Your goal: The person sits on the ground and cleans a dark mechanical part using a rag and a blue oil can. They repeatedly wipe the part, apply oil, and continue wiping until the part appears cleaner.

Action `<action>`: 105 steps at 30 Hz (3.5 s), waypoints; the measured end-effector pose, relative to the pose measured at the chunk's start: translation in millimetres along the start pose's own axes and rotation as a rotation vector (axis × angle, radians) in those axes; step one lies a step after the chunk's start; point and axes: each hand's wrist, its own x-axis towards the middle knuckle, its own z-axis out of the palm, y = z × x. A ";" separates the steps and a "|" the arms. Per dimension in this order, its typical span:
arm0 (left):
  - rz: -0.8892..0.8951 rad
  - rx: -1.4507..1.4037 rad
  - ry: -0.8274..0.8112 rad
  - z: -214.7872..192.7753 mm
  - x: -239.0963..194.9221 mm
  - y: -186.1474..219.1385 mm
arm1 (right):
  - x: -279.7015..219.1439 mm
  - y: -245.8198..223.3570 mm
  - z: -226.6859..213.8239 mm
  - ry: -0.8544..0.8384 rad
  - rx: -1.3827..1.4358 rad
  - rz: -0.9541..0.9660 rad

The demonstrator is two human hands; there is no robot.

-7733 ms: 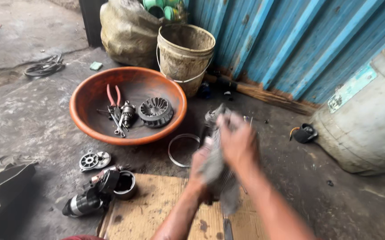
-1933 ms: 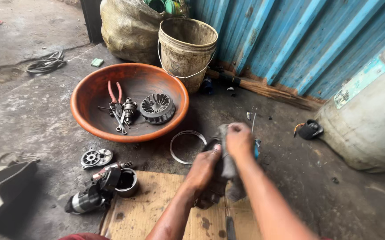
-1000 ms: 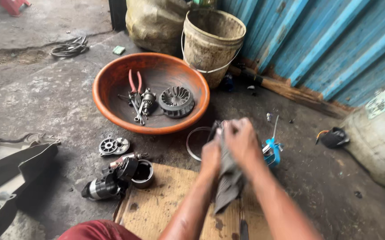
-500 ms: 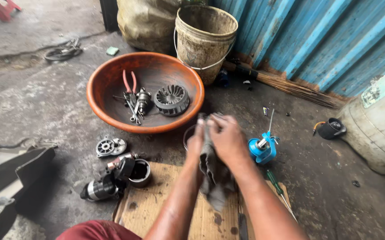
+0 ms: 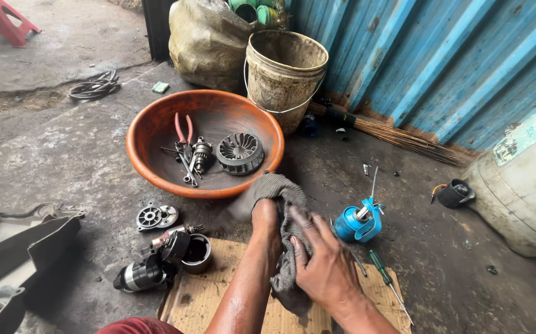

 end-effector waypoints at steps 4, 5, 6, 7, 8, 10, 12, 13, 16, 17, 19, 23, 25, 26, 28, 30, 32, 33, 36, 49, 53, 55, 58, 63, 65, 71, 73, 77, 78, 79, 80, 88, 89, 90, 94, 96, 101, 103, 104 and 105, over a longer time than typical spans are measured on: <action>0.097 0.054 0.025 -14.9 18.0 -8.2 | 9.6 -24.4 4.6 0.018 0.074 0.206; 0.102 0.102 0.019 -17.1 21.9 -17.2 | 9.7 -25.6 5.0 0.023 0.028 0.243; 0.115 0.168 0.005 -14.8 31.6 -19.4 | 19.7 -26.4 7.4 0.039 -0.016 0.271; 0.136 0.226 -0.004 -13.8 39.6 -21.9 | 30.5 -25.2 10.7 0.054 -0.059 0.298; 0.150 0.269 0.003 -17.8 43.7 -27.1 | 37.8 -21.4 16.7 0.059 -0.065 0.311; 0.174 0.344 0.040 -20.6 48.8 -36.7 | 55.7 -4.1 27.7 0.073 -0.088 0.341; 0.149 0.355 0.103 -15.4 49.1 -37.2 | 74.6 18.9 33.5 0.017 -0.102 0.417; 0.130 0.353 0.137 -11.6 47.1 -32.2 | 82.8 27.9 32.6 -0.008 -0.108 0.452; 0.025 0.134 0.114 -2.6 24.8 -14.4 | 94.9 58.4 15.8 0.198 0.204 0.419; -0.012 0.059 0.065 2.6 16.0 -7.9 | 91.8 66.0 3.3 0.332 0.164 0.460; -0.068 -0.098 -0.052 5.8 0.2 6.6 | 87.3 77.6 -24.8 0.627 0.032 0.277; -0.127 -0.218 -0.221 15.1 -19.6 5.1 | 49.1 85.9 -62.8 0.404 1.171 0.509; -0.127 -0.183 -0.100 22.1 -13.6 6.0 | 29.2 71.3 -59.1 0.131 0.890 0.352; -0.065 -0.113 -0.081 21.8 -10.4 2.9 | 17.8 60.6 -49.1 -0.014 0.674 0.238; 0.068 0.032 -0.042 17.4 -0.3 -2.2 | -4.3 35.1 -26.1 -0.013 -0.057 -0.246; 0.095 0.022 -0.023 10.7 11.1 -5.7 | -8.5 12.3 -11.1 0.015 -0.090 -0.225; 0.098 0.123 0.013 2.3 19.3 -12.2 | -7.4 -6.2 -4.5 -0.133 -0.141 -0.102; 0.087 0.229 0.039 -2.4 21.4 -16.1 | -6.3 -13.5 -3.1 -0.296 -0.174 0.010; 0.229 0.314 0.065 -1.1 25.1 -21.8 | -2.7 -18.2 -3.2 0.078 -0.118 -0.191; -0.085 -0.106 0.015 12.9 -35.7 35.1 | -38.0 85.5 -8.5 0.480 0.544 0.395; -0.120 -0.110 0.016 21.3 -39.6 35.3 | -4.8 98.7 -36.4 0.242 1.001 0.318; -0.177 -0.019 -0.006 26.0 -37.7 33.9 | 2.4 84.1 -18.6 0.201 0.409 0.190; -0.182 0.050 -0.153 24.5 -38.6 24.6 | 24.1 54.7 14.7 0.244 0.479 0.044; -0.249 0.103 -0.241 14.1 -32.9 4.5 | 92.0 44.1 21.7 0.213 0.467 0.544; -0.186 0.162 -0.212 16.3 -23.8 2.1 | 90.4 55.1 25.2 0.332 0.548 0.380; -0.038 0.276 0.027 -3.6 0.6 5.8 | -61.6 102.4 101.4 0.199 0.730 0.214; -0.152 0.078 -0.064 -2.2 3.4 17.9 | -82.5 113.0 97.4 0.017 0.675 0.376; -0.130 0.028 -0.047 -21.8 -8.0 35.0 | -59.8 91.4 62.2 -0.004 0.998 0.629; -0.161 0.005 -0.127 -12.4 -8.6 27.9 | -47.4 89.8 40.4 0.023 1.069 0.585; -0.190 -0.019 -0.206 -2.6 -9.1 21.7 | -34.5 85.5 19.5 0.030 1.062 0.460; -0.186 0.047 -0.191 1.9 -9.7 21.2 | -19.2 75.7 5.4 0.025 0.976 0.238; -0.184 0.095 -0.164 9.0 -14.5 15.1 | -2.2 13.1 -23.2 0.052 0.175 -0.047; -0.215 0.078 -0.172 8.5 -15.4 10.8 | -12.1 12.7 -23.5 0.075 0.240 0.029; -0.238 0.065 -0.187 9.7 -13.1 10.9 | -15.6 12.6 -23.3 0.106 0.306 0.102; -0.166 0.281 -0.100 15.2 -6.8 4.6 | -12.9 16.5 -31.3 0.151 0.324 -0.261; -0.222 0.219 -0.147 14.2 -8.2 -1.7 | -3.2 16.8 -34.7 0.067 0.208 -0.379; -0.054 0.285 -0.127 24.0 -18.7 -13.7 | 7.3 20.0 -41.4 -0.118 -0.047 -0.359; 0.041 0.205 -0.208 30.6 -21.7 -10.7 | 6.6 28.3 -44.5 -0.063 -0.164 -0.508; -0.042 0.243 -0.145 31.0 -24.9 -8.4 | 1.9 33.2 -47.2 -0.051 -0.228 -0.565; -0.126 0.281 -0.082 30.4 -27.9 -4.6 | -1.5 38.2 -51.4 -0.039 -0.293 -0.621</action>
